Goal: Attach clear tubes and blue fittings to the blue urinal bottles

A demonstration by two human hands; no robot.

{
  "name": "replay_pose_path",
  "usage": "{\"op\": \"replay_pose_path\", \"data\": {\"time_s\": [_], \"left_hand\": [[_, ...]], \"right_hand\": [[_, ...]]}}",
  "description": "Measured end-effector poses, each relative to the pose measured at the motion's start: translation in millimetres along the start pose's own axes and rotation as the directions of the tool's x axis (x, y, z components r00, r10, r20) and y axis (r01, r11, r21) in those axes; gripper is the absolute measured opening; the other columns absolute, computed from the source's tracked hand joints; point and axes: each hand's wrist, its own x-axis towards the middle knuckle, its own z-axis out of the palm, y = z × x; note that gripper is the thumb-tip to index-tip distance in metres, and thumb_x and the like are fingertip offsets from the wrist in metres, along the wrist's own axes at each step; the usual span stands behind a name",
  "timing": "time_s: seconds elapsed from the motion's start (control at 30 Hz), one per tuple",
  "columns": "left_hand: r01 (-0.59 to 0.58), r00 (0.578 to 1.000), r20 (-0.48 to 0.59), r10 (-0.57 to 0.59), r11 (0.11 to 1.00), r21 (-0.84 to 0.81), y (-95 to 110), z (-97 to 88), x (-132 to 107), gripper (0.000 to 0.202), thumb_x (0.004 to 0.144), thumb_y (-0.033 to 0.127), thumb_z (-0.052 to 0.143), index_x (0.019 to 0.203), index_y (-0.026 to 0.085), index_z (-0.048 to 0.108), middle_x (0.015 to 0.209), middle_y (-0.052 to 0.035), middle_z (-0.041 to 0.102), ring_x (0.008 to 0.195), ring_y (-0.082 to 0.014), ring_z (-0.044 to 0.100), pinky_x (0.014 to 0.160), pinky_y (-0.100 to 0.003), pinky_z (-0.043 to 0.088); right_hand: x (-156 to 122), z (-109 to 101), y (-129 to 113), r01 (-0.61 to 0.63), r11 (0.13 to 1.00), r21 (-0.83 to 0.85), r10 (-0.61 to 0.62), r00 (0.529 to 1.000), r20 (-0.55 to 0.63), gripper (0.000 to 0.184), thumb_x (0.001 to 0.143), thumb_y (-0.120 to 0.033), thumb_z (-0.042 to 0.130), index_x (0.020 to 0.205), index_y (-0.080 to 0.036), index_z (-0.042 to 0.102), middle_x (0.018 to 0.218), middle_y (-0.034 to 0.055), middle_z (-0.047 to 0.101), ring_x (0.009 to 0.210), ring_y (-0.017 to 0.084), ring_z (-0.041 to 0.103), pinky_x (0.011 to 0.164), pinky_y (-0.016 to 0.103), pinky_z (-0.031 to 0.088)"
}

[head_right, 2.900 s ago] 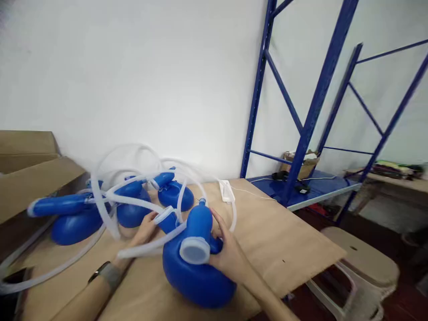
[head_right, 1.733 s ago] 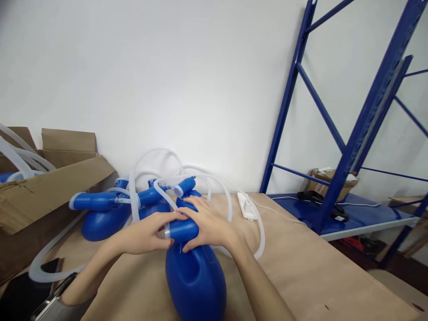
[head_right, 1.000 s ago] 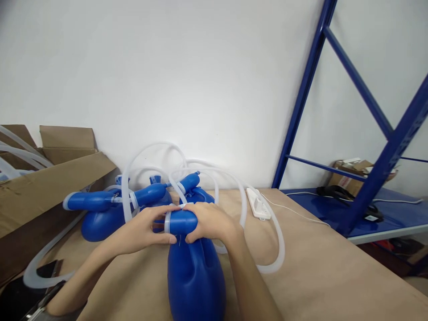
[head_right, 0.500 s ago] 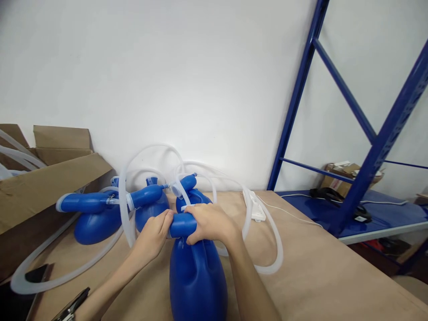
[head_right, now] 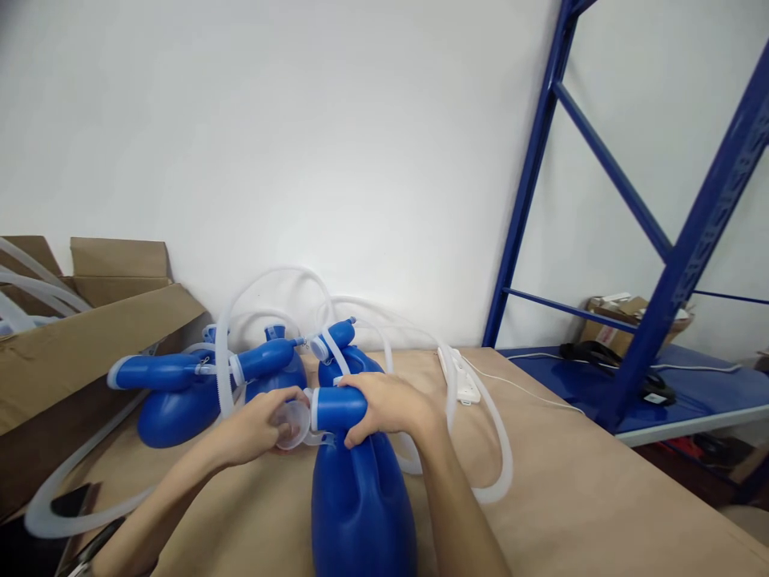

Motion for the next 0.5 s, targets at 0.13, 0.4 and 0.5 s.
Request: {"op": "replay_pose_path", "data": {"time_s": [0.13,0.4,0.5], "left_hand": [[0.111,0.994,-0.016,-0.111,0.953,0.282,-44,-0.2,14,0.045,0.045,0.021,0.074,0.090,0.022,0.073,0.105,-0.0134,0.073,0.074,-0.0307,0.072,0.051,-0.031,0.051],[-0.127,0.991,0.064,0.115,0.958,0.257,-35,-11.1,7,0.038,0.072,0.048,0.073,0.102,0.025,0.078,0.113,-0.0109,0.075,0.110,-0.0365,0.069,0.092,-0.043,0.054],[-0.284,0.956,0.081,0.283,0.959,0.002,6,-6.9,-8,0.036,0.089,0.052,0.061,0.108,0.024,0.073,0.113,-0.0063,0.074,0.111,-0.0285,0.067,0.099,-0.038,0.050]], "right_hand": [[-4,-4,0,-0.041,0.999,-0.011,0.041,0.999,0.007,0.091,0.062,-0.037,0.093,0.147,-0.027,0.060,0.142,0.0090,0.066,0.127,0.038,0.063,0.106,0.046,0.050],[-6,-5,9,0.003,1.000,0.008,-0.003,1.000,0.004,0.090,0.060,-0.042,0.094,0.143,-0.030,0.063,0.139,0.0070,0.068,0.126,0.038,0.063,0.104,0.046,0.050],[-6,-4,8,-0.001,1.000,-0.017,0.001,1.000,0.006,0.089,0.061,-0.042,0.093,0.144,-0.028,0.062,0.136,0.0081,0.069,0.123,0.037,0.065,0.101,0.043,0.052]]}}
